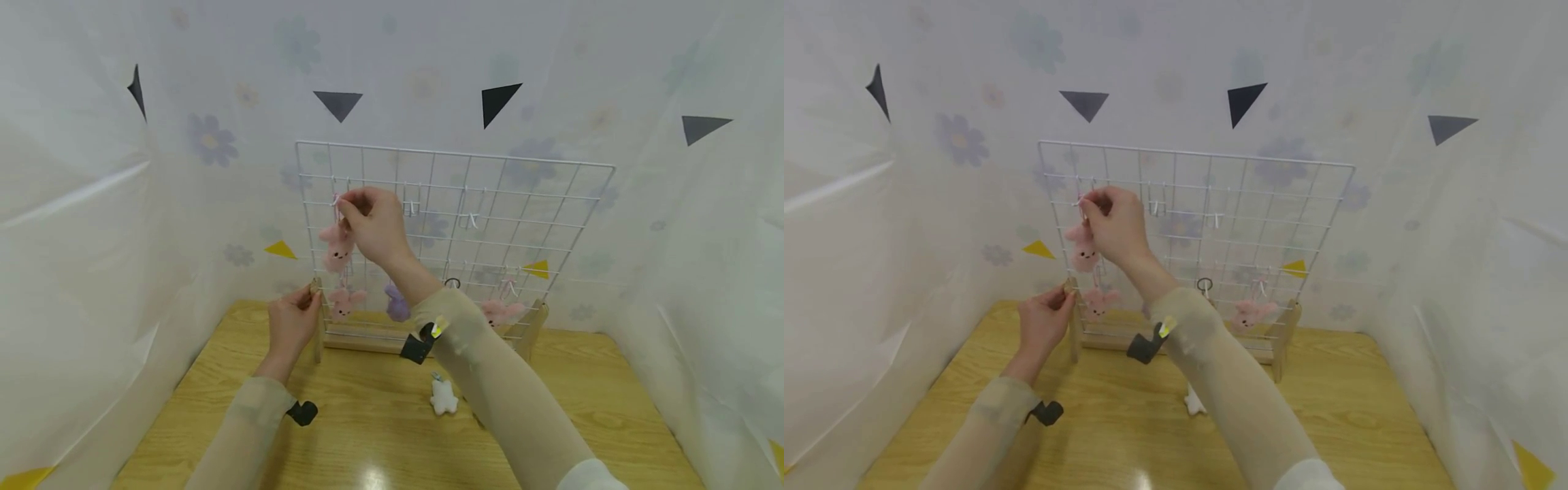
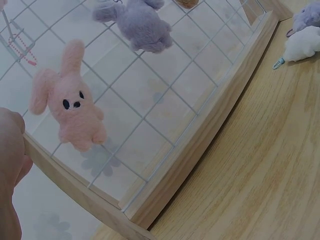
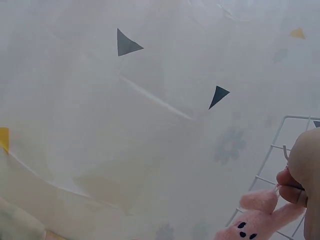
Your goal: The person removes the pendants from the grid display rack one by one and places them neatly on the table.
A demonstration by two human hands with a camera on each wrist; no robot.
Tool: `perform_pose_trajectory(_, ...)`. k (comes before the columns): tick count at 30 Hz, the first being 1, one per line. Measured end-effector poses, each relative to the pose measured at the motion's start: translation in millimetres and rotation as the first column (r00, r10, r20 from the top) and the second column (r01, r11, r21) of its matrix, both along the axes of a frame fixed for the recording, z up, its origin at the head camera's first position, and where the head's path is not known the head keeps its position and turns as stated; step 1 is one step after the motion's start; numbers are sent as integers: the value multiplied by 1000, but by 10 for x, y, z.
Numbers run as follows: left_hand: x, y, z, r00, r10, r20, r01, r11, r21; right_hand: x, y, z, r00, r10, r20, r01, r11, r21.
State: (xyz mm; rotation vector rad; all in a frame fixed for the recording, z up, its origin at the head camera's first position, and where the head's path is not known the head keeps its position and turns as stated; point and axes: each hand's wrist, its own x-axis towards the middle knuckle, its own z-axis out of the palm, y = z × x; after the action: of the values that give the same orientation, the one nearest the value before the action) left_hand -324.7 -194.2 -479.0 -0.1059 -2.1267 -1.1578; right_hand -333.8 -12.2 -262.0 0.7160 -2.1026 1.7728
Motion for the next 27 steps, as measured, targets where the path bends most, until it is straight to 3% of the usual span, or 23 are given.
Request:
perform_pose_trajectory(14, -26, -17, -24, 1000, 3, -25, -2, 1000, 9, 95, 7, 26, 999, 29, -44, -28, 999, 15)
perform_pose_trajectory(27, -19, -16, -22, 1000, -5, 0, 5, 1000, 20, 234, 45, 60, 995, 79, -64, -78, 997, 20)
